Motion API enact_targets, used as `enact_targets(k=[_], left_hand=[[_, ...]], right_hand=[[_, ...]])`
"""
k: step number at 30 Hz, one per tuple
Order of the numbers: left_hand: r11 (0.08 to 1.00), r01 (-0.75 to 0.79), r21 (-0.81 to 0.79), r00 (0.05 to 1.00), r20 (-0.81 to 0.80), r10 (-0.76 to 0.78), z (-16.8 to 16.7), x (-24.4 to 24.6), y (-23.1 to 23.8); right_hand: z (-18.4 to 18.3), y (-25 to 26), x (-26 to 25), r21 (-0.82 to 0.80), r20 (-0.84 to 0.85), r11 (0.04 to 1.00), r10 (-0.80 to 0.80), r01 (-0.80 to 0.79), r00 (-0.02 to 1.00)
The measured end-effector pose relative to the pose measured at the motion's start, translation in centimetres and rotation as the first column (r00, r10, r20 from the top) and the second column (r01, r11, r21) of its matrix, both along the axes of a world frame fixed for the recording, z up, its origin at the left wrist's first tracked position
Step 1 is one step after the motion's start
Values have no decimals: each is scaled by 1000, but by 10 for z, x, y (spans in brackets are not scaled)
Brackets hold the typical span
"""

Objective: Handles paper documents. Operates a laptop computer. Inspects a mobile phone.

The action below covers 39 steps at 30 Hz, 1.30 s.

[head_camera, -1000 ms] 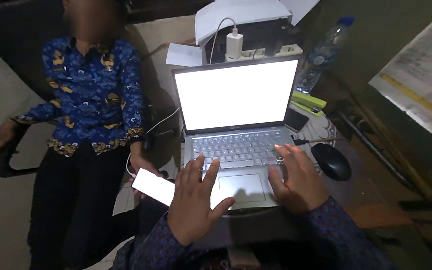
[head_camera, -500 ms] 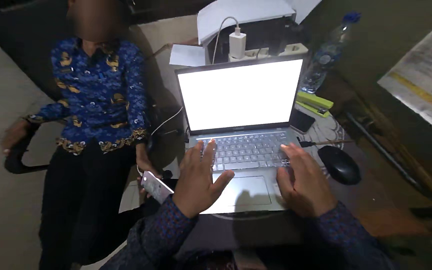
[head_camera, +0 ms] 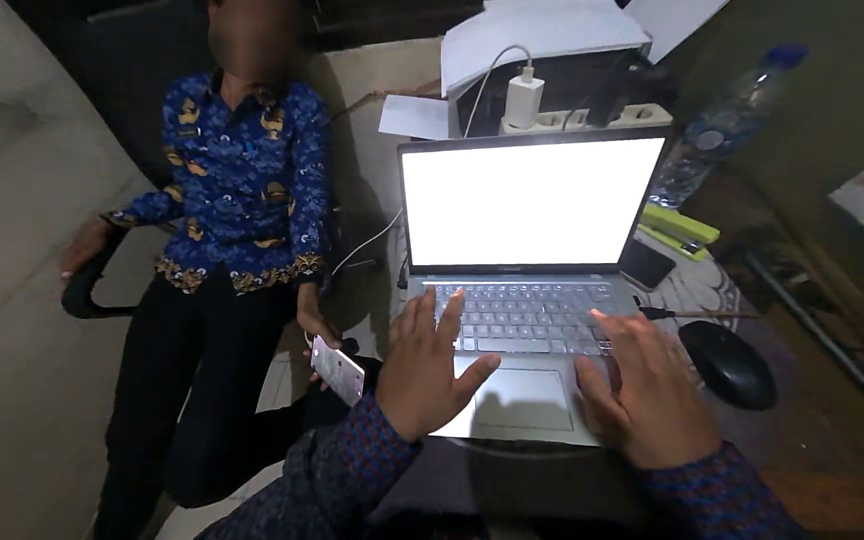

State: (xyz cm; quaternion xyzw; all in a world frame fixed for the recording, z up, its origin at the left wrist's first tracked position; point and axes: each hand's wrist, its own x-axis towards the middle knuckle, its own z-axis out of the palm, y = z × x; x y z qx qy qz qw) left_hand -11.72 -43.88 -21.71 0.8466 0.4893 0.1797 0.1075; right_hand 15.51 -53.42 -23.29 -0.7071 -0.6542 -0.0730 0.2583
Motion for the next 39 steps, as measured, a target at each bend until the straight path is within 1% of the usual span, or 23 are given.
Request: enact_targets(k=[3, 7, 8, 11, 13, 15, 18, 21, 26, 32, 36, 39], left_hand=[[1000, 2, 13, 1000, 3, -2, -1, 0, 0], [1000, 3, 0, 1000, 16, -3, -2, -1, 0], [1000, 1, -7, 1000, 19, -1, -1, -1, 0], [1000, -3, -11, 1000, 25, 3, -2, -2, -1], [1000, -3, -13, 1000, 21, 3, -2, -1, -1], [1000, -5, -20, 1000, 5, 5, 0, 0, -1], [1000, -8, -16, 1000, -14, 8, 0, 0, 0], [1000, -2, 3, 1000, 2, 2, -1, -1, 0], [1000, -3, -16, 1000, 2, 3, -2, -2, 0], [998, -10, -57, 1000, -2, 10, 1, -3, -1], [999, -6, -43, 1000, -14, 5, 2, -1, -2], [999, -3, -42, 1000, -10, 2, 2, -2, -2]], right_hand=[[-2, 0, 2, 22, -22, 1000, 10, -10, 1000], [7, -6, 7, 113, -173, 994, 20, -1, 985], [13, -9, 13, 129, -177, 991, 2, 21, 984], [24, -22, 52, 171, -101, 980, -90, 107, 991], [19, -30, 81, 193, -50, 966, -166, 172, 985], [8, -38, 96, 205, -40, 956, -206, 210, 978], [4, -40, 91, 134, -61, 962, -232, 239, 971], [3, -37, 88, 73, -44, 958, -276, 278, 960], [-3, -37, 92, 19, -45, 959, -282, 283, 958], [-6, -40, 96, -27, -113, 970, -241, 240, 964], [-4, -41, 97, 4, -113, 981, -191, 193, 975], [-2, -39, 96, -18, -114, 989, -150, 149, 982]])
